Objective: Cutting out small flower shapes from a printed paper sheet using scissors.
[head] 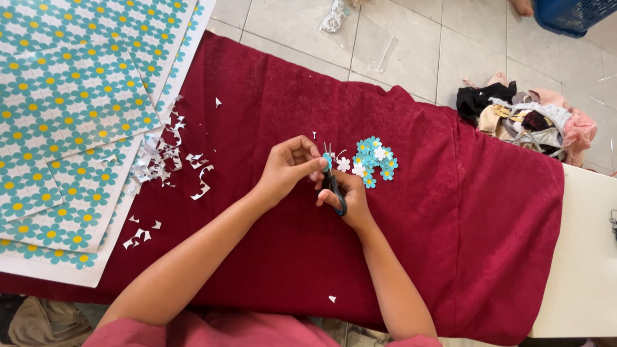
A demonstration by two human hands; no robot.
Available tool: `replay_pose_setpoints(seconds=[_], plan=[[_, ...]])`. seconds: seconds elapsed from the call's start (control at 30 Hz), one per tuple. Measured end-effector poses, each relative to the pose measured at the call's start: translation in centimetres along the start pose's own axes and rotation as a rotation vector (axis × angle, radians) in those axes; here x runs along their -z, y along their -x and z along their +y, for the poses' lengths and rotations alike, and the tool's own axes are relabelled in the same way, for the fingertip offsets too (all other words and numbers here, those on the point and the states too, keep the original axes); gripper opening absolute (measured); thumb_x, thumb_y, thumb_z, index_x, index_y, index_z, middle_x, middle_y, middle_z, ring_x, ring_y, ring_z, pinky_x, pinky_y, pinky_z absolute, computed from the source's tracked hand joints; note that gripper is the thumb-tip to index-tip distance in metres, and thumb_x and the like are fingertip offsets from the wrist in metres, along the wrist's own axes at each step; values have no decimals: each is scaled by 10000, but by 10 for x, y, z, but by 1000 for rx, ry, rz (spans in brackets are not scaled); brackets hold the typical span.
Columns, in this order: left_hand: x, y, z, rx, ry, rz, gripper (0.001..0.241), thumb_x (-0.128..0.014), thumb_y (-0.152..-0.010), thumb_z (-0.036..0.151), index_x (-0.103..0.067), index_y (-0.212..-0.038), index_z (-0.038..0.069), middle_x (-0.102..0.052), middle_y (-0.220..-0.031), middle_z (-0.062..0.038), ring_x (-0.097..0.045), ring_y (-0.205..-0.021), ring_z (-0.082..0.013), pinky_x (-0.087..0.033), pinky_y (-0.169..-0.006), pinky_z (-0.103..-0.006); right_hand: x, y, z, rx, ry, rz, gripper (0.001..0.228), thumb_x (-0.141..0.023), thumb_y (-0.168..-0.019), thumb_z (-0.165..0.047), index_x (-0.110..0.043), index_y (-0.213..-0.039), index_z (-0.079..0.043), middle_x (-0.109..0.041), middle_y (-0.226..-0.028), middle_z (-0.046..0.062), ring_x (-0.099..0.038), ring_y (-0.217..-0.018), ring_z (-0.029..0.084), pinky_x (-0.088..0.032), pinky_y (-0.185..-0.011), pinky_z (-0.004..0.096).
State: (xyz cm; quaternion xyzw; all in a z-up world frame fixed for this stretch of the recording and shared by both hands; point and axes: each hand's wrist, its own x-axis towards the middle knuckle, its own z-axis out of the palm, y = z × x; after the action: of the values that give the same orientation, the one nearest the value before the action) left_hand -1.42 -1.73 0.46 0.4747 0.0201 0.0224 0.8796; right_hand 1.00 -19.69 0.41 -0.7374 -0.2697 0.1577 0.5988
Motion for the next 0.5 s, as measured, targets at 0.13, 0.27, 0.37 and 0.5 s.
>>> replay_pose_setpoints(seconds=[0.13, 0.27, 0.37, 0.5], plan=[[3, -3, -7, -9, -13, 30, 175, -821, -826, 15, -678, -926, 4, -721, -782, -118, -722, -652, -143, -611, -627, -255, -2, 1, 1, -9, -5, 8, 428, -813, -820, -495, -754, -826, -71, -701, -540, 27, -538, -526, 44, -429, -597, 184], [2, -1, -1, -2, -11, 37, 203, -826, -817, 11, -689, -967, -1, -723, -801, -107, -722, -672, -137, -611, -646, -254, -3, 0, -1, -3, 24, 20, 412, -808, -831, -482, -747, -806, -75, -695, -534, 28, -553, -512, 56, -435, -589, 193], [3, -1, -2, 10, -6, 38, 231, -821, -814, -1, -701, -1010, -7, -733, -816, -120, -736, -688, -145, -617, -660, -261, -4, 0, -3, -8, 28, 26, 384, -809, -839, -454, -740, -775, -82, -689, -524, 23, -539, -506, 52, -430, -581, 191], [2, -2, 0, 20, -3, 41, 220, -818, -815, -4, -717, -1010, -14, -737, -820, -119, -735, -696, -140, -618, -672, -260, -5, -3, -14, -15, 37, 18, 370, -808, -851, -434, -721, -714, -102, -681, -509, 19, -517, -487, 54, -418, -560, 198]])
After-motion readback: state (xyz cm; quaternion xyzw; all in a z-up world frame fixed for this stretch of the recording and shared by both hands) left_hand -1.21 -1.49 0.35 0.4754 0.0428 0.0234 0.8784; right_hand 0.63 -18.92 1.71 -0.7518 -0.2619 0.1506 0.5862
